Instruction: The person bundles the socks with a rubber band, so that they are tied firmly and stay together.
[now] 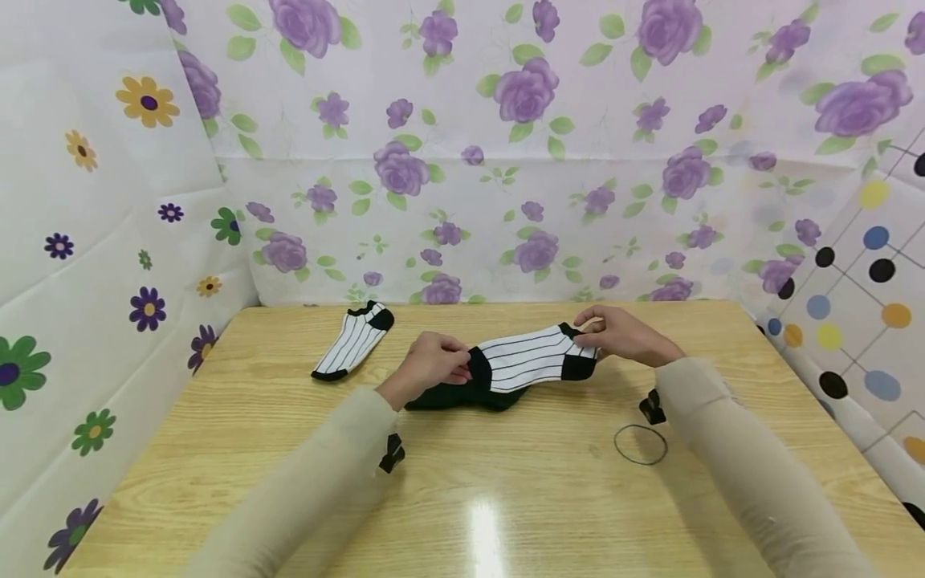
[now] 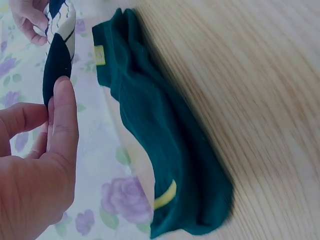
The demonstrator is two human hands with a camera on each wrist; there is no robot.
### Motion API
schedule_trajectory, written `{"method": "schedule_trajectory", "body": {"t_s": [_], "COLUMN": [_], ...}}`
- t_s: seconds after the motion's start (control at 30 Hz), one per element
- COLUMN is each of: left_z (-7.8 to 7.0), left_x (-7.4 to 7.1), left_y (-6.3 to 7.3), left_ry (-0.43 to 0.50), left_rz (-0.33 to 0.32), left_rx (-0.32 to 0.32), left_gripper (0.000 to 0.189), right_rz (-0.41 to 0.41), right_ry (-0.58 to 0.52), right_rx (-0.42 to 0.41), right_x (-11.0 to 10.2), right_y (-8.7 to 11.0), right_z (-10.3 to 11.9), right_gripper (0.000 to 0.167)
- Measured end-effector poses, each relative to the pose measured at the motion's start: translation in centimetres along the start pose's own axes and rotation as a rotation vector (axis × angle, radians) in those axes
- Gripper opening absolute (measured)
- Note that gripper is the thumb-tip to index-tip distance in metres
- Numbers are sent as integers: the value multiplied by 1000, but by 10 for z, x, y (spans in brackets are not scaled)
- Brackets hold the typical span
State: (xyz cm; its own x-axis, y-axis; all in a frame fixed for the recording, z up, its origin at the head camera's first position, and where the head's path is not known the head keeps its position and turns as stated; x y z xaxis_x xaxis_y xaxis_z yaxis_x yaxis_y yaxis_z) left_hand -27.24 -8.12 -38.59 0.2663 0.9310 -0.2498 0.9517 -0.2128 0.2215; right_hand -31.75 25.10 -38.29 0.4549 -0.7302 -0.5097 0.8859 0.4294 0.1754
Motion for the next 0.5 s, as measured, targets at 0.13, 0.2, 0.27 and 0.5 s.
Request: {"method": "schedule_trajectory", "body": {"t_s": [0.13,0.2,0.27,0.5], "left_z": [4,6,9,14], "left_x": [-12,-16,-21,-36], "left_y": [2,3,4,5], "left_ry": [17,17,21,-3], "left_rz": [-10,-13,-22,-45], "left_rx": [-10,-21,-38,-55], "left_gripper": [22,22,22,22], "right_rz": [10,20,25,30], "right_ry": [37,43,45,29], "right_rx": [-13,-16,-9,8], "right_x": [9,14,18,32], "right_y": [-7,-10,-13,-24], "right_z": [5,7,9,18], "right_gripper": [40,39,37,35]}}
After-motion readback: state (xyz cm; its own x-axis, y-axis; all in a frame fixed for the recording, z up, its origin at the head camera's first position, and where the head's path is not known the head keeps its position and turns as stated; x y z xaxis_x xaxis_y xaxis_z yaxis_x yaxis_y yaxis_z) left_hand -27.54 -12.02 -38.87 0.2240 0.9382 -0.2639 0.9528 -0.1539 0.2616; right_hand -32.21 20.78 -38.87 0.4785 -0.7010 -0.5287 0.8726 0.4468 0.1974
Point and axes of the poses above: each hand's wrist, its own y-axis away from the middle knuckle, its own x-axis out of the palm, z = x × y, the point moved 1 cm from there along -y, towards the middle knuckle, and after that the axes turned 1 degree about -x, right-handed, at the moved point
